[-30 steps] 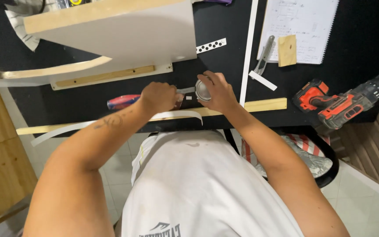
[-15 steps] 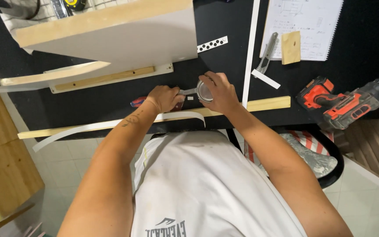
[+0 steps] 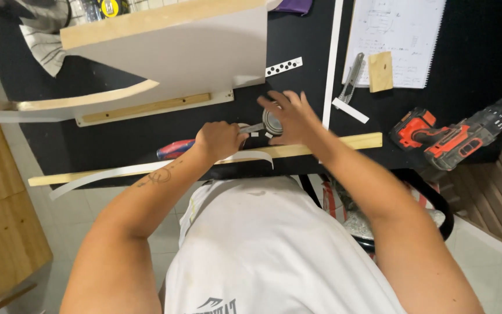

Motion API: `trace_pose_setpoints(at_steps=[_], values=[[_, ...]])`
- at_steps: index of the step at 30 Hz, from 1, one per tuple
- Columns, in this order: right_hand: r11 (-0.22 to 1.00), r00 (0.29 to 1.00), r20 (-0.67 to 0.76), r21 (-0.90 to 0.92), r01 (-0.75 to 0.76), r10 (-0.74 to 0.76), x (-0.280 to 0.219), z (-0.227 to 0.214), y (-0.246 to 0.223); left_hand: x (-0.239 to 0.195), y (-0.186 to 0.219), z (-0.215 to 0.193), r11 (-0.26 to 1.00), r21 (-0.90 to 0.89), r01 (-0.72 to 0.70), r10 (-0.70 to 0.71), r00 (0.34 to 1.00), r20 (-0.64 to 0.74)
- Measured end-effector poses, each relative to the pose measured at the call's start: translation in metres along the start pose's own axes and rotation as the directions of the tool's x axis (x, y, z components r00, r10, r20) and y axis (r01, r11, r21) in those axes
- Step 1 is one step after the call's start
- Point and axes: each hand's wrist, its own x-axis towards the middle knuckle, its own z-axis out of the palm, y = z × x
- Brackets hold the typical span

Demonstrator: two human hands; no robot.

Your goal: Applying contact adhesive to a thin wooden strip and the edge of a board, then joining them.

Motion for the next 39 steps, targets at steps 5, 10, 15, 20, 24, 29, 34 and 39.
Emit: trace_pose_setpoints(at_steps=[5, 10, 15, 20, 24, 29, 34, 39], values=[[0.962, 0.974, -0.018, 0.158, -0.221, 0.227, -0.009, 0.027, -0.003, -0.003, 0.004, -0.013, 0.999, -0.003, 0.035, -0.035, 0.999, -0.017], [0.952, 0.971, -0.013, 0.199, -0.231, 0.238, -0.005, 0.031, 0.001, 0.004, 0.006, -0.021, 0.998, -0.04, 0.039, -0.04, 0.999, -0.03], [0.955, 0.977, -0.043, 0.224, -0.194, 0.208, -0.007, 0.035, 0.001, 0.019, -0.014, 0.016, 0.998, -0.054, -0.043, 0.039, 0.997, -0.072], [0.957, 0.969, -0.084, 0.199, -0.211, 0.231, -0.005, 0.029, -0.002, 0.052, -0.036, 0.07, 0.983, -0.141, -0.116, 0.098, 0.987, -0.129], [0.96, 0.968, -0.11, 0.197, -0.201, 0.225, -0.007, 0.026, -0.006, 0.063, -0.043, 0.096, 0.974, -0.182, -0.135, 0.107, 0.982, -0.156], [0.967, 0.975, -0.101, 0.182, -0.177, 0.198, -0.005, 0.024, -0.002, 0.064, -0.044, 0.091, 0.967, -0.217, -0.131, 0.104, 0.986, -0.131], [0.973, 1.0, 0.01, 0.232, -0.017, 0.015, 0.003, 0.016, 0.017, 0.02, -0.022, 0.035, 0.998, -0.034, -0.058, 0.055, 0.996, -0.071], [0.997, 0.986, 0.165, 0.079, -0.023, 0.009, 0.01, -0.014, 0.004, 0.004, -0.011, 0.005, 1.0, 0.003, 0.018, -0.018, 0.998, -0.064]])
